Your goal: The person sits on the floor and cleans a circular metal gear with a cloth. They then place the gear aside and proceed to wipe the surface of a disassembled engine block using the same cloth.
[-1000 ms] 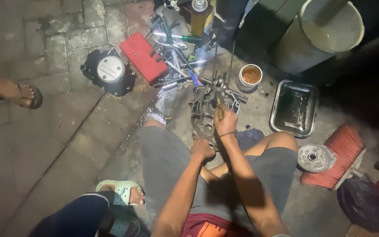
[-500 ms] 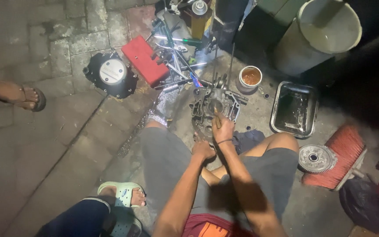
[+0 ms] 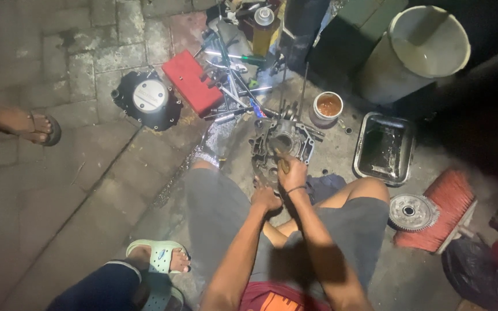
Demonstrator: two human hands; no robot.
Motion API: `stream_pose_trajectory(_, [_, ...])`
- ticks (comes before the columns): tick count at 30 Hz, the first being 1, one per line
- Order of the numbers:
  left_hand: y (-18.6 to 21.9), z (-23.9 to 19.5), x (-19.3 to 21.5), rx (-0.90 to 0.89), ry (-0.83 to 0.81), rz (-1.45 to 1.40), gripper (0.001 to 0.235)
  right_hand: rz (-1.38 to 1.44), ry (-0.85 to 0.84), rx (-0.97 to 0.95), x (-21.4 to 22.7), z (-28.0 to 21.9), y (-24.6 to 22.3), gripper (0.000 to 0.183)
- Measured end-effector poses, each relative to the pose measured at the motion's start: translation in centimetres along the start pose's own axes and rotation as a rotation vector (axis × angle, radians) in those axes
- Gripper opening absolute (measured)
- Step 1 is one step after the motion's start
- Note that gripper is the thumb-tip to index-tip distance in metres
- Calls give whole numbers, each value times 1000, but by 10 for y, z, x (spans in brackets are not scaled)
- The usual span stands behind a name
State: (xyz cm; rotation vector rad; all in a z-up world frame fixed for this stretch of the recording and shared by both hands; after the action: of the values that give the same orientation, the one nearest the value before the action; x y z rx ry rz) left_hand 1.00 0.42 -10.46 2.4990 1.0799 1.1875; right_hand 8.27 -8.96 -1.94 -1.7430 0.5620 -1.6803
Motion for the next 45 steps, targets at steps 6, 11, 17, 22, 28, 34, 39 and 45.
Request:
stream_pose_trajectory(6, [11,-21,21,14,-4,4,10,70,-82,-24,8,3,1,22])
stream_pose_trajectory(11, [13,-25,18,31,-2,-15,5,57,-110,-137,24,23,-11,20])
stream_pose_trajectory(17, [33,-58,58,20,-1,4,12,381,208,-251,13,54,-9,12])
stream_pose_trajectory(22, [42,-77,66,23,-26,-1,19,294,73,-360,-35,33,-9,10])
stream_pose_trajectory(28, [22,-47,39,5,-4,-24,20,178,-28,-306,-26,4,-21,15])
stream_pose_trajectory(34, [18,-40,29,7,-70,38,44,167,-23,-279,-24,-6,-8,13])
stream_pose_trajectory(39, [2,-11,-3,7,-58,90,63,210,-57,-273,-22,-8,-10,13])
stream_pose_trajectory(45, [24,-54,39,-8,-43,113,51,143,-75,-278,-24,-6,-3,13])
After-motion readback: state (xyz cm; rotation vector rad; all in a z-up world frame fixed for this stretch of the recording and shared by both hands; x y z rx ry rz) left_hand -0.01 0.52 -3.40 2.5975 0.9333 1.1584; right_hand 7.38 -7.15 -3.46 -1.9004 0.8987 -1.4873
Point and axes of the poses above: each hand's wrist, its own z-axis towards the middle knuckle, its own x-axis out of the back of the hand, y = z × x, the point moved 1 cm from there along z, towards the middle knuckle, and after that the axes turned 1 degree about z, right-handed, at the moved point
